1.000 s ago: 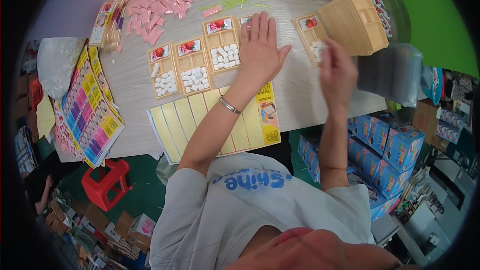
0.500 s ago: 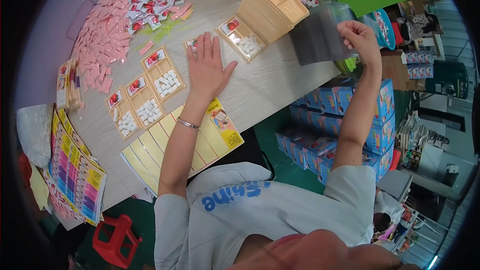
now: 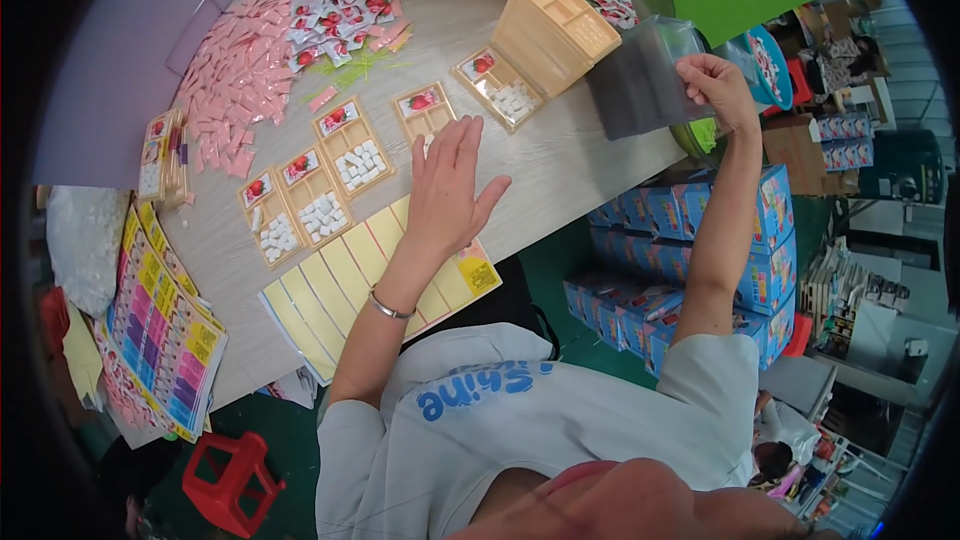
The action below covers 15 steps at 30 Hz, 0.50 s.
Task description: Manually filling small plastic trays with white square items and sealing them with yellow and pink labels.
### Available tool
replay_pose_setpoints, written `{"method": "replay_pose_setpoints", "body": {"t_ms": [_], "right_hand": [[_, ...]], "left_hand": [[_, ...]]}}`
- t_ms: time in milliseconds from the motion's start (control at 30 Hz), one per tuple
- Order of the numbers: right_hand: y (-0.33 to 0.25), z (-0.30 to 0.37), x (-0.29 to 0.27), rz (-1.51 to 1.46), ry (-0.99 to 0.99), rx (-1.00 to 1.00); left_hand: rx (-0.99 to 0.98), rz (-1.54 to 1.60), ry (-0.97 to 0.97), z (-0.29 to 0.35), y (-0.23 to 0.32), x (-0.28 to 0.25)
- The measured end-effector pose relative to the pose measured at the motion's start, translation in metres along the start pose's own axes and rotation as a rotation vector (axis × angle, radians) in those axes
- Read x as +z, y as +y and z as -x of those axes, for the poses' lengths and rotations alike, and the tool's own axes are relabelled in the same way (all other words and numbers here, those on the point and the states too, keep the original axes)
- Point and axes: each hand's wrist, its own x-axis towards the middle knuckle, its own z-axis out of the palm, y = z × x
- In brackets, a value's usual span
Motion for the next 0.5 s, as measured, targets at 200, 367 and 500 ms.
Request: {"method": "replay_pose_setpoints", "body": {"t_ms": [200,367,500], "right_hand": [[-0.009,-0.008,0.002,0.068,-0.004,-0.043],[0.002,-0.018,-0.002,0.018,-0.056,-0.062],[0.006,-0.020,-0.007,0.019,-0.073,-0.042]], "left_hand": [[-0.005,0.039,0.026,0.023,0.006,-0.009],[-0.056,0.065,-0.003,0.036,0.006,-0.002],[-0.080,0.074,-0.020,0.040,0.015,0.003]]}}
